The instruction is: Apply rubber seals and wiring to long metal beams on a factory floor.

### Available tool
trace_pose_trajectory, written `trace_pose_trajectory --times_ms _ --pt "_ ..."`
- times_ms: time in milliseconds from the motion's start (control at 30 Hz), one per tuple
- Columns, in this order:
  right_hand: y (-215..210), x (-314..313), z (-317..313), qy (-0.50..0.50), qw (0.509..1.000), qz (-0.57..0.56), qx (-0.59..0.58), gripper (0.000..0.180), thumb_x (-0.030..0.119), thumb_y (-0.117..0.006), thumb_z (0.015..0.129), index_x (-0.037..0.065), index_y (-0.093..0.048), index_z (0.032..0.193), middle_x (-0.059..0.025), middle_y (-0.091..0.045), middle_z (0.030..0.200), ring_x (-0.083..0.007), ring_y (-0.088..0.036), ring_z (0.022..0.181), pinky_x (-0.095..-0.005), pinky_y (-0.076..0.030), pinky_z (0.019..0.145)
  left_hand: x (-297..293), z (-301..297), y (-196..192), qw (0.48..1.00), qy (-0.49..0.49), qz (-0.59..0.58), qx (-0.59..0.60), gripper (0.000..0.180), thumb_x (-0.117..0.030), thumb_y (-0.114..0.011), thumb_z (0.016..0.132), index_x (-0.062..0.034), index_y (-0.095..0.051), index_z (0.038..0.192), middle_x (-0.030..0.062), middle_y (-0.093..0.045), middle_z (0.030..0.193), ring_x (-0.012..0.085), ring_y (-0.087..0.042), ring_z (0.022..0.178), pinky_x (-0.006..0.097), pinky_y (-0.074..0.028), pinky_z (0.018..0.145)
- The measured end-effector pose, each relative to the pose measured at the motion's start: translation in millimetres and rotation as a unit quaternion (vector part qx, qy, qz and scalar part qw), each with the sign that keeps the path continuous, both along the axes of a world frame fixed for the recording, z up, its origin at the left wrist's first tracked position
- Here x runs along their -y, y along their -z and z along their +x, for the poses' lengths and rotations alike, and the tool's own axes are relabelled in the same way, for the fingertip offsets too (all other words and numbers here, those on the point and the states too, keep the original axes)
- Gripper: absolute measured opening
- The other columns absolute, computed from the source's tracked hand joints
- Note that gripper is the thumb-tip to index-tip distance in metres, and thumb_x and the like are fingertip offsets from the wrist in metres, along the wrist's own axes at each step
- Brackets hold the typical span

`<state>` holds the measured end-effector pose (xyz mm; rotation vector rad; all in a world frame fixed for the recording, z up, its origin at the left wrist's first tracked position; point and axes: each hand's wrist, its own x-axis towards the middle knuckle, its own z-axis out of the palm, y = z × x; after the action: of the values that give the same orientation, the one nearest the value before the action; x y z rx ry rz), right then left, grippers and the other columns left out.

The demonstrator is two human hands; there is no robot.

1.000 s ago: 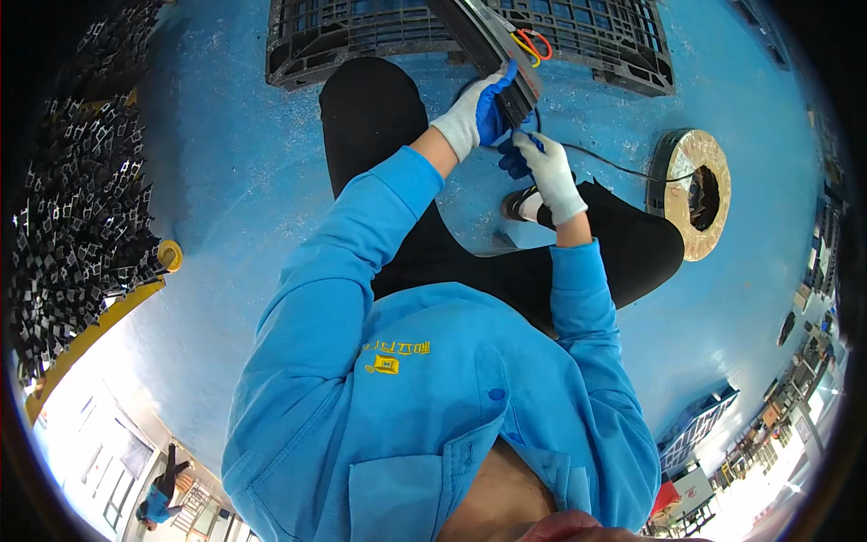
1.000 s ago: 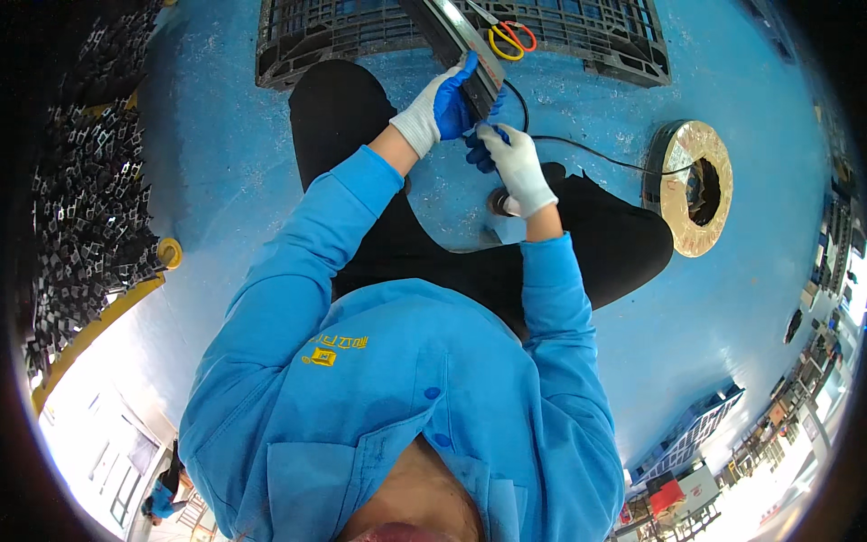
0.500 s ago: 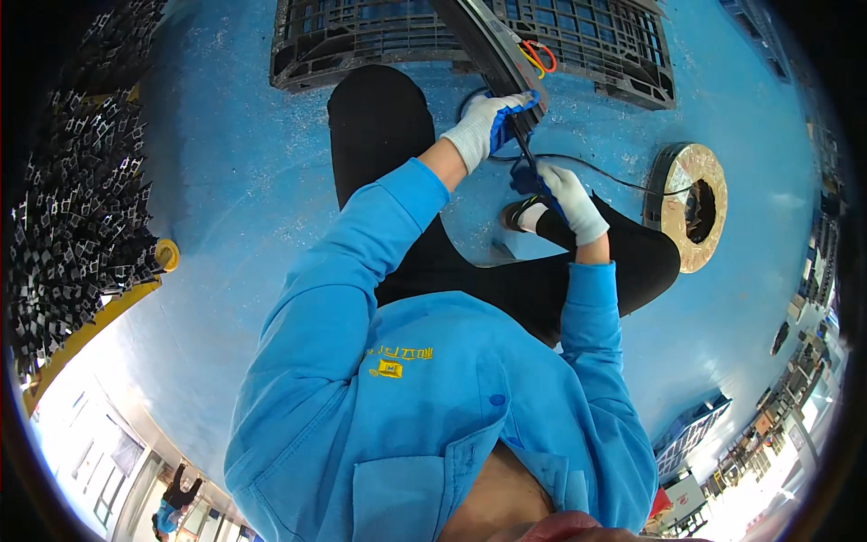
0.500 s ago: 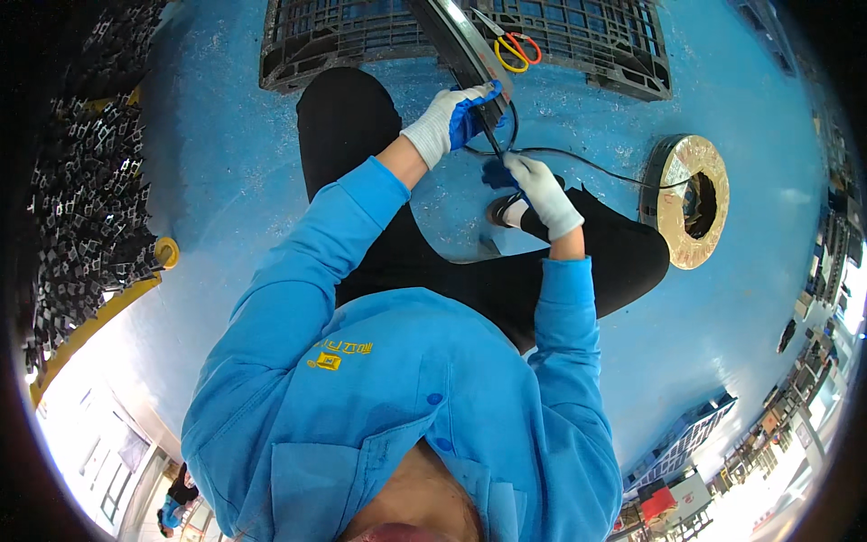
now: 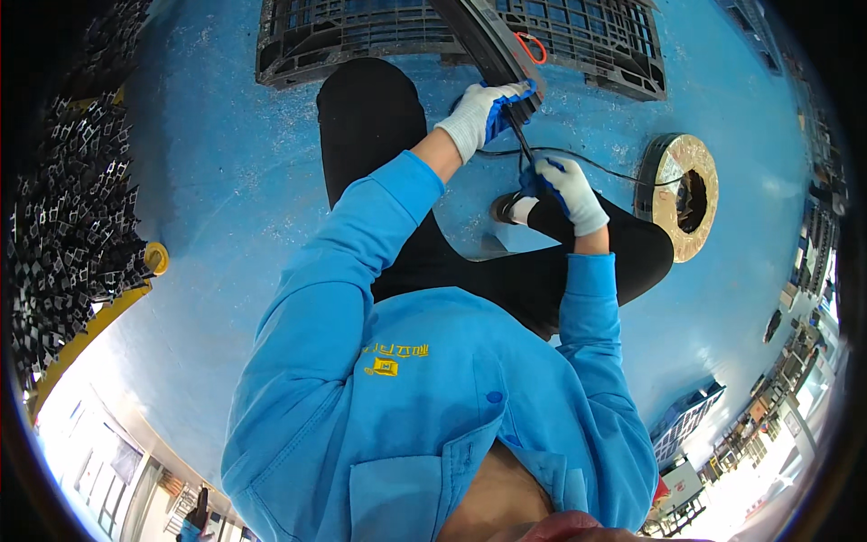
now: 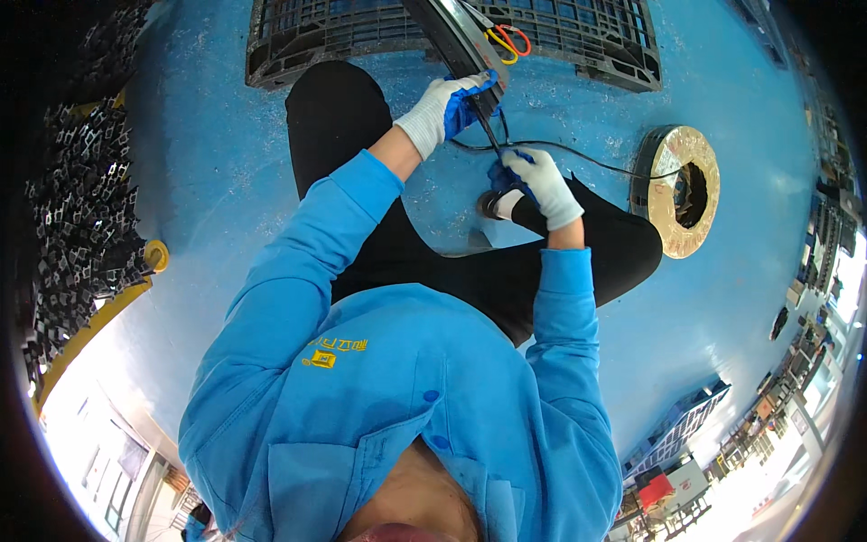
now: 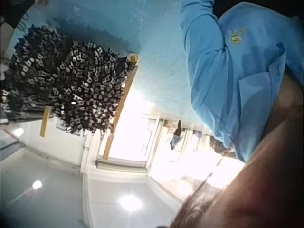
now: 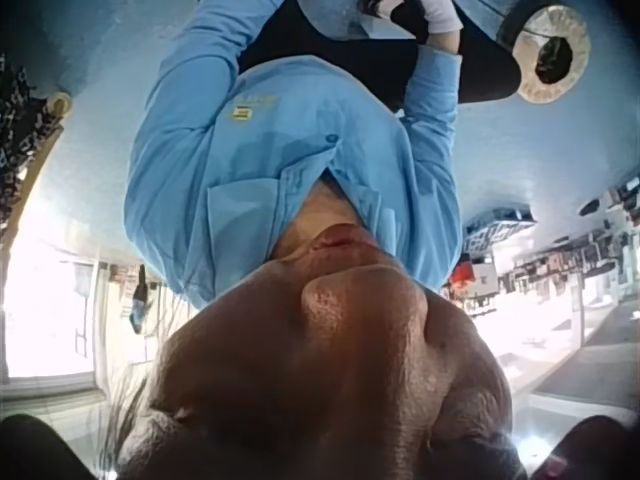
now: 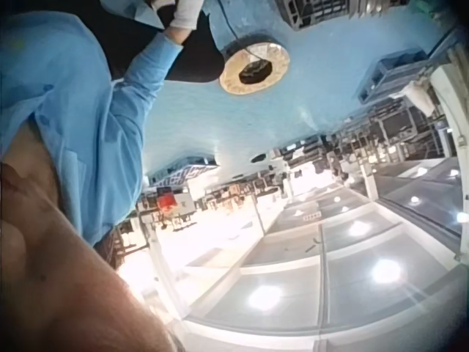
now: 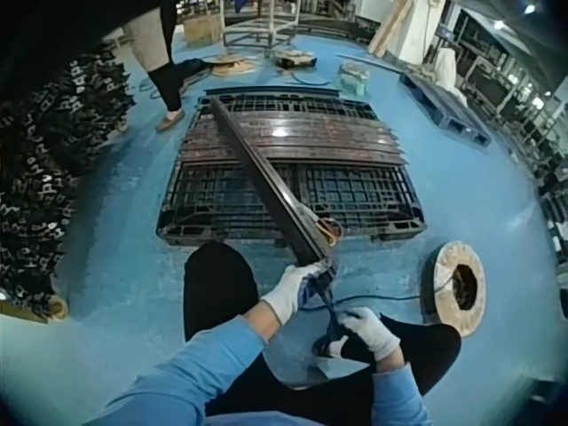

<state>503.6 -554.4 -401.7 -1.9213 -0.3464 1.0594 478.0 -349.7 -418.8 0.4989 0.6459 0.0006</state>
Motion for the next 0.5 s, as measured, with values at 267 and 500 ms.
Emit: trace_pose_trajectory --times_ms 267,500 --pt "-15.1 -46.8 -9.8 0.174 0.980 0.082 -0.058 0.029 0.018 -0.056 0.087 -0.009 -0.064 0.095 -0.0107 -0.065 0.081 -0.0162 -0.059 0.071 -0.0241 -0.048 0.072 -1.6 8.4 21.0 1.000 0.009 -0.005 0.015 0.046 -0.012 -0.069 0.080 0.0054 -0.039 0.111 0.0200 -0.063 0.094 0.0233 -0.067 0.077 0.030 -0.057 0.065" --pt "-19.5 -28.0 -10.3 0.115 0.989 0.079 -0.041 0.030 0.019 -0.055 0.088 -0.009 -0.063 0.095 -0.0110 -0.065 0.081 -0.0170 -0.059 0.070 -0.0257 -0.049 0.073 5.1 6.4 36.4 1.000 0.011 0.018 0.020 0.043 -0.013 -0.069 0.081 0.0062 -0.044 0.110 0.0200 -0.064 0.093 0.0231 -0.067 0.074 0.031 -0.057 0.063"
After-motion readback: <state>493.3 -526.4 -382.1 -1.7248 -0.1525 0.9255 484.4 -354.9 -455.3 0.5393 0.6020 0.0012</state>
